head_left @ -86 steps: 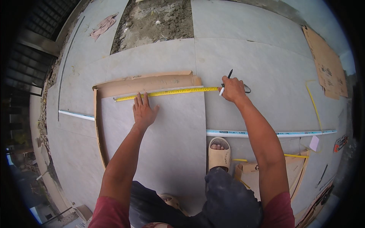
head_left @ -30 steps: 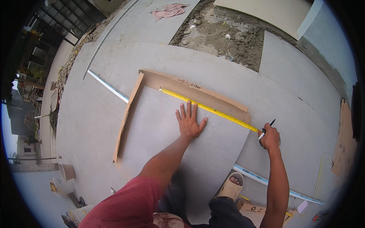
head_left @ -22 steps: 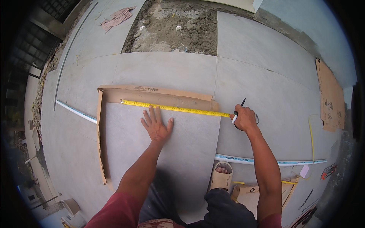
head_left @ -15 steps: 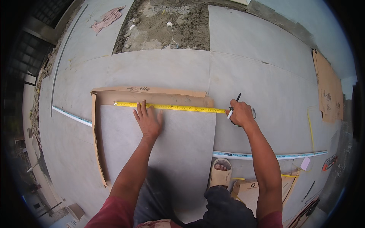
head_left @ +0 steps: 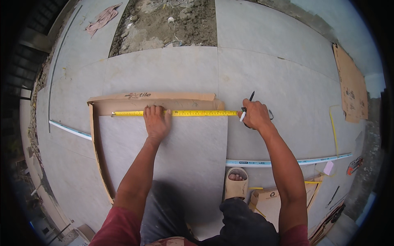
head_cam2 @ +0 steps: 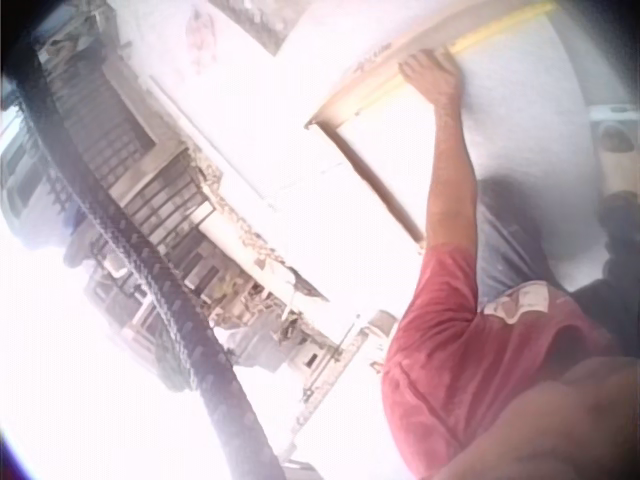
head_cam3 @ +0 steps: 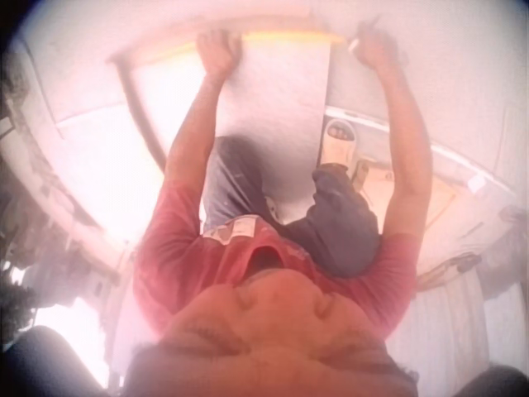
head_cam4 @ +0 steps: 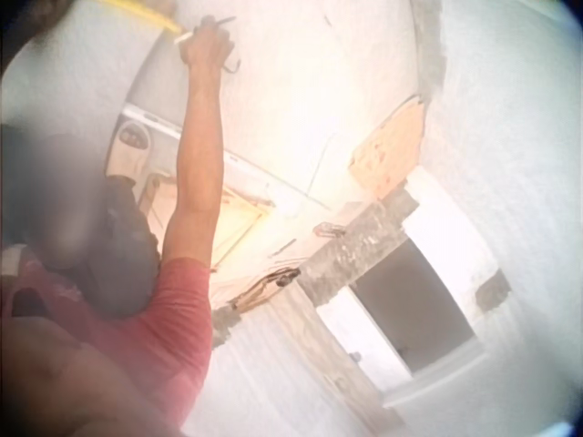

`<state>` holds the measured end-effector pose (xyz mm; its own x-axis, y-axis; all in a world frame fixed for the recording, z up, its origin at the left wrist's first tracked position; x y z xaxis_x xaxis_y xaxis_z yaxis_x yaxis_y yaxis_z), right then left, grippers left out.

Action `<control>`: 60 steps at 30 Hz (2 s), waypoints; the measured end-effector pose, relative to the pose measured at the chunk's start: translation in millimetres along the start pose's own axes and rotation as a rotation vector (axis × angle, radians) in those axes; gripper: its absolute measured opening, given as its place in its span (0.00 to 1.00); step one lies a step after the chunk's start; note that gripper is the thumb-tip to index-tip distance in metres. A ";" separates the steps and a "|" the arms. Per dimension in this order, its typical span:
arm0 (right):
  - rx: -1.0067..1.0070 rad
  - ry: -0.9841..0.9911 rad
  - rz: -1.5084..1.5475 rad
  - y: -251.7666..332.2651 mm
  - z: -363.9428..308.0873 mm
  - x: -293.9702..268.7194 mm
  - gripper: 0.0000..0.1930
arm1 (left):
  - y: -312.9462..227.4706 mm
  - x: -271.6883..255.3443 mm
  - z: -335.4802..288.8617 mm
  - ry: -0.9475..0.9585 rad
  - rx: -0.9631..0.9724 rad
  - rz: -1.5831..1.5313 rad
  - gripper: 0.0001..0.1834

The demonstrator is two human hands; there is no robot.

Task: The person measures and marks large floor tiles using a tape measure, marker, and spirit level. They measure distances between walls and mark cut lines on the tiles to prepare for installation.

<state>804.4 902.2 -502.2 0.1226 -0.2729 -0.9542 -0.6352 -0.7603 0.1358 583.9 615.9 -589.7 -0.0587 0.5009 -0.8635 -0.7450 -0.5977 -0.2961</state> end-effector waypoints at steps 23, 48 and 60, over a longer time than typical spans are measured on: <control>-0.016 -0.164 -0.008 9.2 -19.2 7.0 0.13 | -2.7 0.0 6.4 0.053 -0.047 -0.014 0.23; -0.821 -0.183 0.822 222.7 -15.7 -12.9 0.19 | 1.2 -7.8 2.6 0.143 -0.161 -0.065 0.30; -0.754 0.013 1.032 368.6 4.1 59.3 0.13 | 5.8 -11.8 6.4 -0.019 -0.167 -0.214 0.29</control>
<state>574.5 608.2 -509.8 -0.1571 -0.9363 -0.3142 0.1474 -0.3368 0.9299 576.0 610.5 -578.7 0.0745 0.6376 -0.7667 -0.6223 -0.5710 -0.5354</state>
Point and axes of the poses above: each hand's wrist, its own z-axis towards the middle knuckle, its own x-axis out of the palm, y = z × x, the point moved 1 cm from there along z, towards the middle knuckle, and after that the axes turned 8 degrees about -y, right-handed, at the moved point
